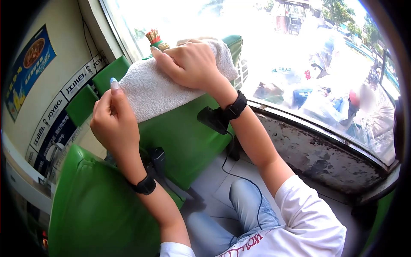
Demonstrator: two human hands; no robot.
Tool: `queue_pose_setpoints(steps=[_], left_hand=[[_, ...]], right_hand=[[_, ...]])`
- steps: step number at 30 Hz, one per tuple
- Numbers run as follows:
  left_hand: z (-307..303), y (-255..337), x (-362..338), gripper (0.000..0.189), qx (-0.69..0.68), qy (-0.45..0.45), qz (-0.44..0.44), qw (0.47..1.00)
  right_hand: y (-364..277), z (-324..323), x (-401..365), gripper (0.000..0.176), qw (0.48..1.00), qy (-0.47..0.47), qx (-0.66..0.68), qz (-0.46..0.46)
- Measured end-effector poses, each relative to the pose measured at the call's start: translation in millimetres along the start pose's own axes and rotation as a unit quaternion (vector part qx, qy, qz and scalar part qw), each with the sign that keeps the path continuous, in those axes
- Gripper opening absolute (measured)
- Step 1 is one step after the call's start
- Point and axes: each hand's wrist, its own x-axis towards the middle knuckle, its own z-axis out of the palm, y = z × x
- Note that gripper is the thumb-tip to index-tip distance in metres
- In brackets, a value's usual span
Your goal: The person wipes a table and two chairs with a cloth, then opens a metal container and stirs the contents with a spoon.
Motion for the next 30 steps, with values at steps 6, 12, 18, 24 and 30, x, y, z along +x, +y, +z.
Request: queue_pose_setpoints(steps=[6,12,18,24,30], left_hand=[[1,-5,-4,0.03,-0.026,0.03,0.062,0.997],[2,5,-9,0.031,-0.078,0.051,0.049,0.994],[-31,25,-18,0.043,-0.002,-0.104,0.082,0.991],[-47,39,-27,0.06,-0.066,-0.115,0.106,0.985],[-91,78,-67,0.052,-0.089,-0.334,-0.037,0.938]], right_hand=[[6,5,-5,0.044,0.994,0.097,0.037,-0.042],[11,13,-7,0.039,0.968,0.213,0.068,-0.112],[-7,-29,-22,0.033,0.995,0.036,0.096,0.009],[-26,-65,-22,0.03,0.987,-0.058,0.099,0.11],[-50,-108,-37,0.022,0.968,-0.087,0.07,0.225]])
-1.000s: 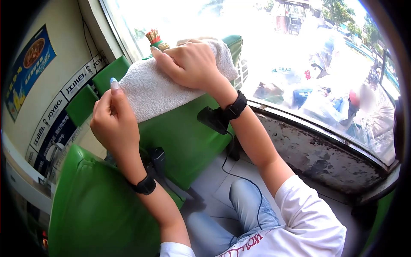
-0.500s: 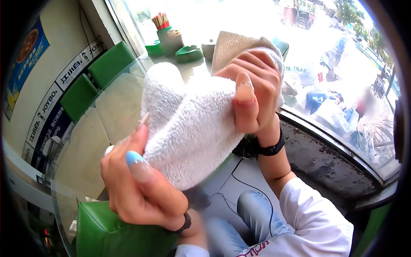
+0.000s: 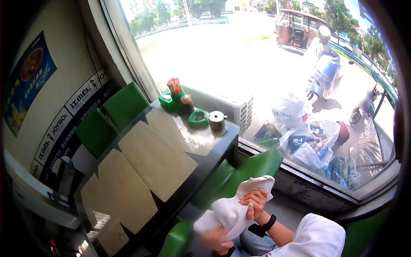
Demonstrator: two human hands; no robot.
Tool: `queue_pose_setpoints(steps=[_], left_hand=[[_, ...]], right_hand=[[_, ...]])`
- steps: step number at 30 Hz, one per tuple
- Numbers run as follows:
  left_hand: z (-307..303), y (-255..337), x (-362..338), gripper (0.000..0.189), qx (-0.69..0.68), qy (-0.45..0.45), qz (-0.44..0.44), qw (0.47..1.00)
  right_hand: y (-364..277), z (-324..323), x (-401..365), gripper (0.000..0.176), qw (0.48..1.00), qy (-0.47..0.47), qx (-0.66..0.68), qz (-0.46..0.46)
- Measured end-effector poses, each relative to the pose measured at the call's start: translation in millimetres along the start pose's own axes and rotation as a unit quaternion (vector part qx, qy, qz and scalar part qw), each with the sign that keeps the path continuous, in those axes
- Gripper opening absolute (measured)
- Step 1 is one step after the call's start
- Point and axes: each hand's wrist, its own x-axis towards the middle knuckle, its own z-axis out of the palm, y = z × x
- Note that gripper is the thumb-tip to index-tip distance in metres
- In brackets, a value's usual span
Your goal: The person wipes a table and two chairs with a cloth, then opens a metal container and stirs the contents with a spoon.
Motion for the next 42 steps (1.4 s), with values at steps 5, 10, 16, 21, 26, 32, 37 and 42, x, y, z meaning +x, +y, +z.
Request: queue_pose_setpoints(steps=[5,10,16,21,26,32,37,42], left_hand=[[-4,50,-7,0.042,-0.076,0.02,-0.109,0.991],[-16,76,-7,0.036,-0.088,0.001,-0.124,0.988],[-16,89,-21,0.044,-0.045,-0.051,-0.094,0.993],[-24,106,-16,0.061,0.042,-0.17,-0.123,0.977],[-28,151,27,0.073,0.084,-0.187,-0.153,0.967],[-19,185,33,0.068,0.199,-0.241,-0.155,0.937],[-15,201,16,0.068,0.234,-0.27,-0.128,0.925],[-19,213,2,0.079,0.148,-0.35,-0.215,0.9]], right_hand=[[0,-45,-17,0.016,0.993,-0.111,-0.035,-0.009],[-6,-66,-21,0.01,0.988,-0.147,-0.047,0.019],[-10,-82,-29,0.01,0.986,-0.157,-0.055,0.02],[5,-103,-21,0.02,0.964,-0.262,-0.006,-0.045],[36,-117,-5,0.025,0.904,-0.399,0.087,-0.129],[60,-123,-12,0.032,0.838,-0.497,0.157,-0.162],[62,-150,-15,0.037,0.802,-0.554,0.18,-0.131],[70,-179,-32,0.056,0.802,-0.529,0.204,-0.189]])
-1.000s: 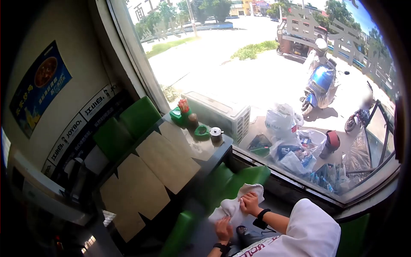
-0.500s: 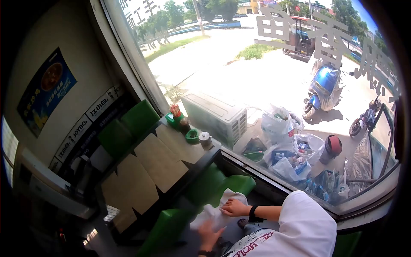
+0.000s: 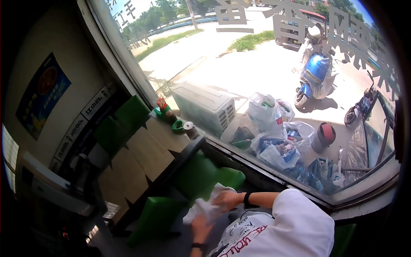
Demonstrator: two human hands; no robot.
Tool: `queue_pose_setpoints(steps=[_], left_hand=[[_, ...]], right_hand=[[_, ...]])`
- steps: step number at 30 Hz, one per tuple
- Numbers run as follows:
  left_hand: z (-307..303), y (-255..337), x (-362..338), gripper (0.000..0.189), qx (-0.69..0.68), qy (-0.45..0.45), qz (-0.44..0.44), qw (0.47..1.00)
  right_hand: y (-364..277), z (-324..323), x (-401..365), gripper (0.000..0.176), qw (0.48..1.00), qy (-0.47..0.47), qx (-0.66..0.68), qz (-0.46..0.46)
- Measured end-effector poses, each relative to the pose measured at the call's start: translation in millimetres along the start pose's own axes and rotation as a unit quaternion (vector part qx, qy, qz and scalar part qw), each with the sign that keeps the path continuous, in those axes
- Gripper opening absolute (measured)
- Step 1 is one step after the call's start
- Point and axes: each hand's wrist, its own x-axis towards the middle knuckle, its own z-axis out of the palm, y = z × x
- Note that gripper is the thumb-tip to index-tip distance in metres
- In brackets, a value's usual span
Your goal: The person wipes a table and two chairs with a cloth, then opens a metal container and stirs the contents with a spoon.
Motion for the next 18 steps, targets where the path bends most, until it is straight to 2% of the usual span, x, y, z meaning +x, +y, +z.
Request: queue_pose_setpoints(steps=[1,4,7,10,11,14,15,18], left_hand=[[2,6,-6,0.085,-0.015,-0.05,-0.029,0.998],[30,5,-18,0.087,0.022,0.05,0.01,0.998],[35,28,-29,0.085,0.055,0.09,-0.011,0.994],[48,28,-26,0.082,-0.016,0.042,-0.066,0.997],[69,16,-27,0.077,0.009,0.073,-0.05,0.996],[66,16,-20,0.074,-0.024,0.034,-0.071,0.997],[65,17,-17,0.068,-0.025,0.051,-0.057,0.997],[77,6,-7,0.054,-0.042,0.082,-0.013,0.996]], right_hand=[[5,10,-7,0.073,1.0,-0.03,-0.001,0.003],[4,20,-15,0.079,0.998,-0.01,-0.048,-0.033],[-24,9,-20,0.073,0.986,-0.068,-0.15,0.014],[-1,35,-19,0.068,0.992,-0.088,-0.079,0.037],[4,34,-20,0.058,0.996,-0.074,-0.051,0.027],[23,41,-23,0.041,0.996,-0.051,0.043,0.058],[24,35,-20,0.037,0.985,-0.101,0.069,0.123],[15,26,-12,0.038,0.969,-0.134,0.079,0.19]])
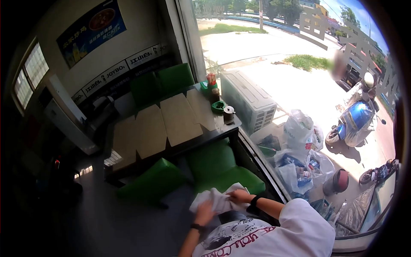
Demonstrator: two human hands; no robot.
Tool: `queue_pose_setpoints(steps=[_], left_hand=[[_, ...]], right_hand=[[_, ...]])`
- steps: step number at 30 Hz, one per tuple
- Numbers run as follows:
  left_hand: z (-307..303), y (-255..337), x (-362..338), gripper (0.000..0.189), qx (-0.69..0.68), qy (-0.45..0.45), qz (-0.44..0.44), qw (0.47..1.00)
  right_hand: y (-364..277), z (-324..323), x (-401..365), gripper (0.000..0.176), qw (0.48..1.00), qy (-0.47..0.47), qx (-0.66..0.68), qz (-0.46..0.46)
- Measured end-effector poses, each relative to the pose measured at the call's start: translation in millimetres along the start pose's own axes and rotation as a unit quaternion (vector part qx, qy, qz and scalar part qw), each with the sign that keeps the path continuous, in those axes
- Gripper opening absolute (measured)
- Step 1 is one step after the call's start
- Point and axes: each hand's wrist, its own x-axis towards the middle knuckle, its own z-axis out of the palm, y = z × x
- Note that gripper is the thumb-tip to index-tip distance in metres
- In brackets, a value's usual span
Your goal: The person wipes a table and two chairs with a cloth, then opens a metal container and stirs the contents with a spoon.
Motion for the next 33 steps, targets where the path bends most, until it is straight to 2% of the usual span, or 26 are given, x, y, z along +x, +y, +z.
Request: queue_pose_setpoints(steps=[2,6,8,9,10,12,13,14,16,18,19,22,23,26,27,28,30,31,32,33], left_hand=[[21,-18,-2,0.05,-0.04,-0.012,0.018,0.999],[19,-6,0,0.056,-0.017,-0.146,-0.027,0.989],[24,1,1,0.062,-0.058,-0.242,-0.066,0.966],[27,4,2,0.065,-0.078,-0.288,-0.085,0.951],[31,7,3,0.068,-0.097,-0.332,-0.103,0.933],[47,14,1,0.071,-0.136,-0.374,-0.118,0.91],[95,-3,-8,0.073,-0.124,-0.384,-0.106,0.909],[92,2,-3,0.075,-0.089,-0.421,-0.109,0.896],[105,-4,2,0.076,-0.066,-0.428,-0.112,0.895],[111,-9,5,0.078,-0.108,-0.429,-0.129,0.887],[95,-1,6,0.066,-0.114,-0.359,-0.104,0.92],[178,-40,3,0.067,-0.145,-0.334,-0.089,0.927],[172,-34,11,0.068,-0.117,-0.359,-0.113,0.919],[193,-35,20,0.072,-0.102,-0.349,-0.15,0.92],[175,-25,34,0.075,-0.069,-0.402,-0.16,0.899],[157,-17,45,0.078,-0.056,-0.445,-0.173,0.877],[171,-18,52,0.078,-0.045,-0.431,-0.204,0.878],[187,-25,50,0.081,-0.061,-0.412,-0.208,0.885],[174,-24,62,0.086,-0.09,-0.446,-0.236,0.859],[169,-27,71,0.085,-0.104,-0.469,-0.224,0.848]], right_hand=[[4,7,7,0.044,1.0,-0.021,-0.018,0.007],[23,30,15,0.055,0.995,-0.096,-0.018,0.011],[45,54,20,0.056,0.994,-0.112,-0.013,-0.002],[48,58,21,0.059,0.982,-0.183,-0.012,0.038],[56,72,16,0.06,0.983,-0.18,-0.026,0.02],[73,103,10,0.063,0.983,-0.172,-0.053,-0.022],[73,105,4,0.067,0.974,-0.223,-0.036,0.005],[73,113,1,0.068,0.974,-0.22,-0.056,0.03],[76,116,5,0.069,0.971,-0.227,-0.059,0.043],[82,119,9,0.07,0.964,-0.254,-0.046,0.065],[94,132,15,0.071,0.965,-0.251,-0.065,0.036],[107,150,31,0.07,0.951,-0.279,-0.096,0.088],[109,152,34,0.07,0.944,-0.289,-0.139,0.078],[116,156,48,0.069,0.93,-0.323,-0.141,0.109],[123,163,52,0.069,0.928,-0.323,-0.152,0.108],[133,169,56,0.069,0.924,-0.335,-0.156,0.099],[129,155,65,0.062,0.869,-0.399,-0.291,0.016],[122,148,64,0.059,0.853,-0.381,-0.356,-0.017],[127,150,65,0.058,0.896,-0.354,-0.269,0.017],[146,172,62,0.058,0.919,-0.309,-0.246,0.02]])
